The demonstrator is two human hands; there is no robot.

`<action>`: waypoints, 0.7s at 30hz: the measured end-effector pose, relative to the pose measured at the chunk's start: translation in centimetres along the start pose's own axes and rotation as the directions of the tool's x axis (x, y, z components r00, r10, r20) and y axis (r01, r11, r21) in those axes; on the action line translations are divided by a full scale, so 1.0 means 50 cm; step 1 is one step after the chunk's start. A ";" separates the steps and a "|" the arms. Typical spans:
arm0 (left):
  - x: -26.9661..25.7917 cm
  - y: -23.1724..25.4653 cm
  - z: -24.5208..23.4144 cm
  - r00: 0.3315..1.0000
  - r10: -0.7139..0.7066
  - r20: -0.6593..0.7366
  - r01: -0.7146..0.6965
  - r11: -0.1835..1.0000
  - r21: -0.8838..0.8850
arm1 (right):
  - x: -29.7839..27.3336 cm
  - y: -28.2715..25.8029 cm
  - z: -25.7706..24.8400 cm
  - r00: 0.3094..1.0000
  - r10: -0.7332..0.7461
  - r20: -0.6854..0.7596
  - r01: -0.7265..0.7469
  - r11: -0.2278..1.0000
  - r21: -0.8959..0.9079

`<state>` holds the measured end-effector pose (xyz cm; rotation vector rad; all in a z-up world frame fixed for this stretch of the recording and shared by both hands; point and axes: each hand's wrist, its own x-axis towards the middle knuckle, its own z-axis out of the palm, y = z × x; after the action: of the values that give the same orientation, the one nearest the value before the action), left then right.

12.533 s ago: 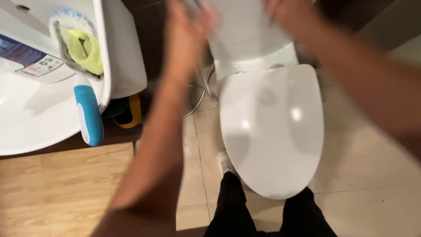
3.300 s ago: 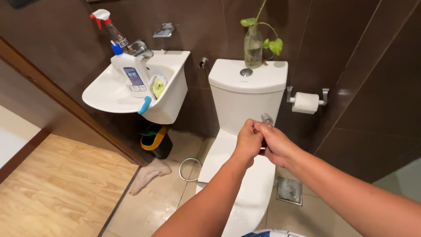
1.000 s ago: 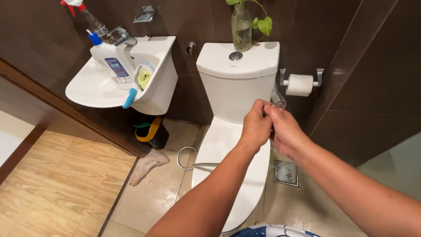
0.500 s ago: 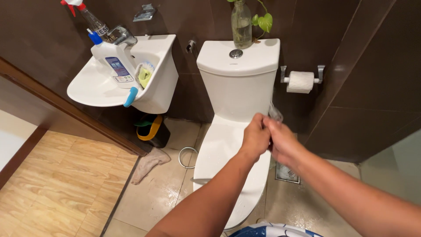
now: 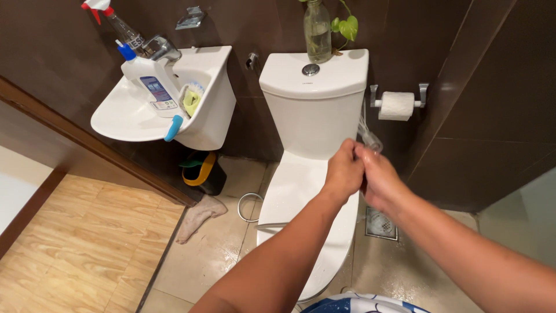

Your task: Cleaning the exterior and interior of a toilet using a sponge and a bidet sprayer.

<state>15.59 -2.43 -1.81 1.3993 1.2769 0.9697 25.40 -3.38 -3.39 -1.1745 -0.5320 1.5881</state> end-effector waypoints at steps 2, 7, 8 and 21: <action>0.014 0.019 0.007 0.999 0.043 -0.020 -0.043 0.999 -0.001 | 0.014 -0.021 -0.002 0.999 -0.038 0.014 0.038 0.999 0.018; 0.041 0.083 0.017 0.988 0.048 -0.144 -0.042 0.998 0.045 | 0.067 -0.076 -0.014 0.981 -0.107 0.161 0.102 0.994 0.043; 0.049 0.093 0.018 0.988 0.051 -0.144 -0.045 0.998 0.046 | 0.069 -0.092 -0.012 0.981 -0.110 0.161 0.105 0.994 0.044; 0.108 0.138 0.041 0.994 0.095 -0.057 -0.090 0.993 0.077 | 0.069 -0.175 -0.013 0.994 -0.090 0.062 0.090 0.996 0.017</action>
<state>19.78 2.78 4.24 1.5080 1.3139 1.0430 30.20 2.77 1.95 -1.0783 -0.6053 1.5528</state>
